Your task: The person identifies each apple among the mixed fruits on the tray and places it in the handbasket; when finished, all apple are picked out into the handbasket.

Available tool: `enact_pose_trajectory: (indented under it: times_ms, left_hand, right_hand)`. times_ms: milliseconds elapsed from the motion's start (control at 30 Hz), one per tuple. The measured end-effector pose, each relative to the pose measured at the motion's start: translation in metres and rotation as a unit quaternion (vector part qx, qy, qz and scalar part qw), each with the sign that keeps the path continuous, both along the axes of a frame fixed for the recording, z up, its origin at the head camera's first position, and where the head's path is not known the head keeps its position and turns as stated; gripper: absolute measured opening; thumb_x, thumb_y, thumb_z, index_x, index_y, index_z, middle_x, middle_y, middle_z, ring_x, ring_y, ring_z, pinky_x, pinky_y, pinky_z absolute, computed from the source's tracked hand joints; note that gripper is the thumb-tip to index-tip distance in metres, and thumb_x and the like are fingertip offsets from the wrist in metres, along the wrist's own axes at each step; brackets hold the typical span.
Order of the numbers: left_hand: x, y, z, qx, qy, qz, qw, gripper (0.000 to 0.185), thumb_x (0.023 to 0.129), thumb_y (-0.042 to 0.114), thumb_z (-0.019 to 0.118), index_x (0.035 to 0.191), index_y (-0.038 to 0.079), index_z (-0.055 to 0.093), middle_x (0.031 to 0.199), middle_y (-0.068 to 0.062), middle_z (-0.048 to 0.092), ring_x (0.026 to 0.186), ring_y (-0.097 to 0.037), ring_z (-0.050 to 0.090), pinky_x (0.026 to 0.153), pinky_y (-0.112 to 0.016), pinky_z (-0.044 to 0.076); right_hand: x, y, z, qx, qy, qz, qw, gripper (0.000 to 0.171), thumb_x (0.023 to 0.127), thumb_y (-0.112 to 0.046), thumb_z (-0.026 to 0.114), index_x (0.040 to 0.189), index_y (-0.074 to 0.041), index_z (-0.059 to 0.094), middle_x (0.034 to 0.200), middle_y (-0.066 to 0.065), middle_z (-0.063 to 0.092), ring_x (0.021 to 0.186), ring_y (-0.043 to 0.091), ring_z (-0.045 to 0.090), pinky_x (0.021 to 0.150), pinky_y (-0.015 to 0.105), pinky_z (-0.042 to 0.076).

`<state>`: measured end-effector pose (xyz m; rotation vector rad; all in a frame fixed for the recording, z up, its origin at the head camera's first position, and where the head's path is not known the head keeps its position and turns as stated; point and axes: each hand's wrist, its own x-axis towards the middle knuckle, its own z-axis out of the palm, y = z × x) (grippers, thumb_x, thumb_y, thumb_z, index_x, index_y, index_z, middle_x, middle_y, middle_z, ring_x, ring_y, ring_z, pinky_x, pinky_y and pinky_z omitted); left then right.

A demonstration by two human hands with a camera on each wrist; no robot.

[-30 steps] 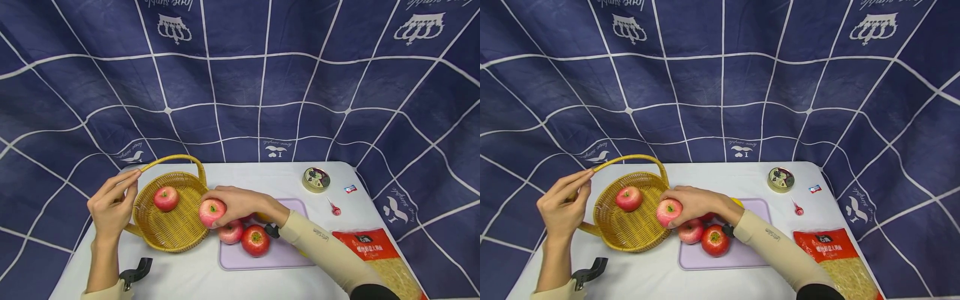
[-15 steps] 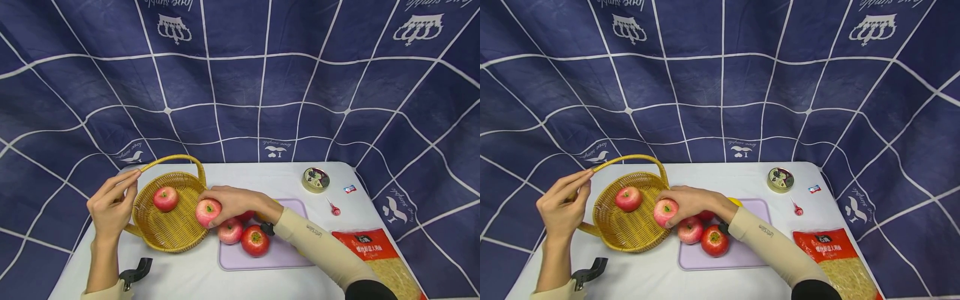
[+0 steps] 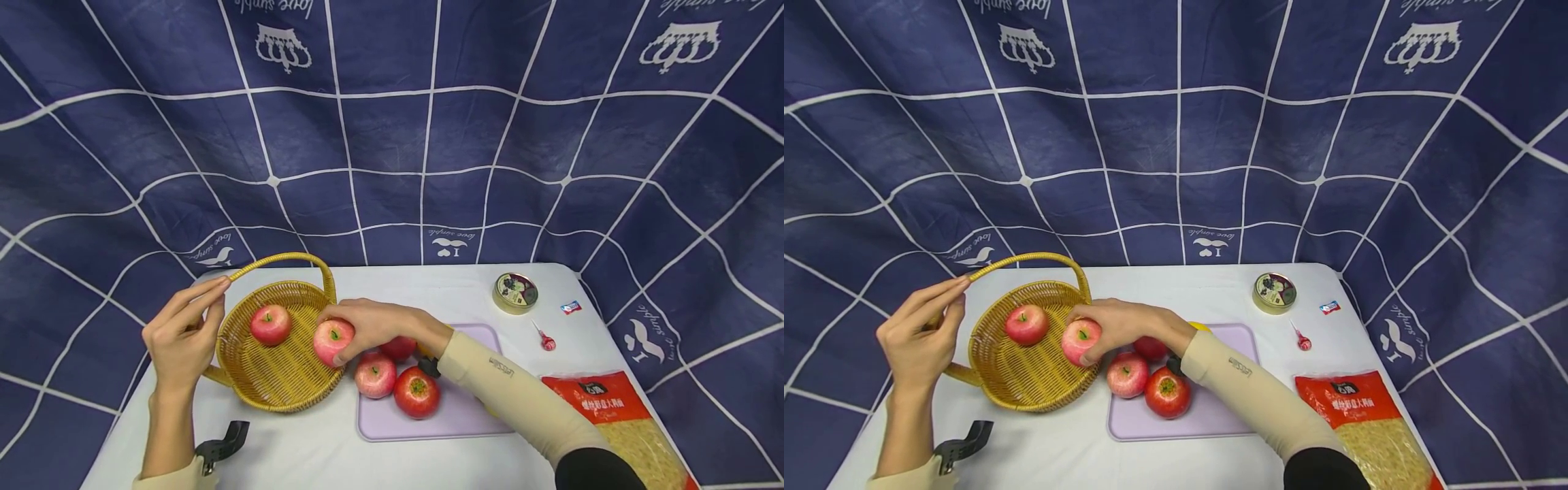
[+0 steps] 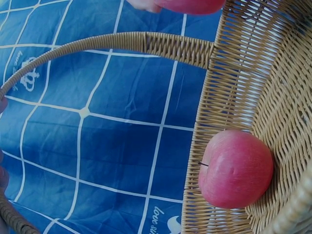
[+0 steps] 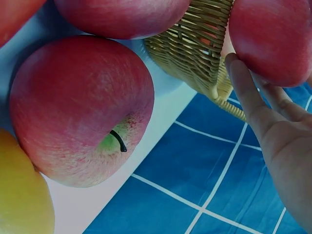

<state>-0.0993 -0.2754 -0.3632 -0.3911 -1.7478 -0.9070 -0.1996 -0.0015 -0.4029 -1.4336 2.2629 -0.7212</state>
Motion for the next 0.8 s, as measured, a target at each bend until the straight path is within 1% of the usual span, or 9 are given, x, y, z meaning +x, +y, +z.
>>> enact_pose_trajectory:
  times_ms: [200, 467, 600, 800]
  left_hand:
    - [0.000, 0.000, 0.000, 0.001, 0.001, -0.003, 1.0000, 0.013, 0.084, -0.008, 0.070, 0.094, -0.006, 0.079, 0.096, -0.022, 0.075, 0.059, -0.001, 0.035, 0.059, -0.006, 0.023]
    - [0.000, 0.000, 0.001, 0.002, 0.004, -0.004, 1.0000, 0.013, 0.085, -0.007, 0.070, 0.094, -0.006, 0.079, 0.096, -0.022, 0.075, 0.059, -0.001, 0.035, 0.059, -0.006, 0.023]
    - [0.000, 0.000, 0.001, 0.004, 0.004, -0.008, 1.0000, 0.013, 0.084, -0.008, 0.070, 0.094, -0.006, 0.079, 0.096, -0.022, 0.075, 0.059, -0.002, 0.035, 0.058, -0.006, 0.023]
    - [0.000, 0.000, 0.000, 0.004, 0.004, -0.005, 1.0000, 0.013, 0.085, -0.008, 0.069, 0.093, -0.006, 0.079, 0.096, -0.022, 0.075, 0.059, -0.001, 0.036, 0.059, -0.006, 0.024]
  right_hand:
    - [-0.004, -0.005, -0.002, -0.003, -0.015, 0.002, 1.000, 0.061, 0.077, -0.046, 0.084, 0.130, -0.033, 0.054, 0.115, -0.017, 0.058, 0.106, 0.000, 0.054, 0.094, 0.020, 0.045]
    - [-0.010, -0.013, -0.008, 0.004, -0.015, 0.005, 1.000, 0.062, 0.078, -0.047, 0.082, 0.130, -0.032, 0.053, 0.115, -0.016, 0.058, 0.105, 0.001, 0.055, 0.093, 0.020, 0.045]
    - [-0.011, -0.017, -0.009, 0.013, -0.011, 0.004, 1.000, 0.062, 0.078, -0.048, 0.082, 0.131, -0.031, 0.053, 0.114, -0.015, 0.058, 0.104, 0.002, 0.055, 0.091, 0.020, 0.045]
    - [-0.014, -0.025, -0.011, 0.028, 0.000, 0.003, 1.000, 0.062, 0.077, -0.048, 0.081, 0.130, -0.031, 0.052, 0.110, -0.014, 0.059, 0.101, 0.004, 0.055, 0.088, 0.021, 0.046]
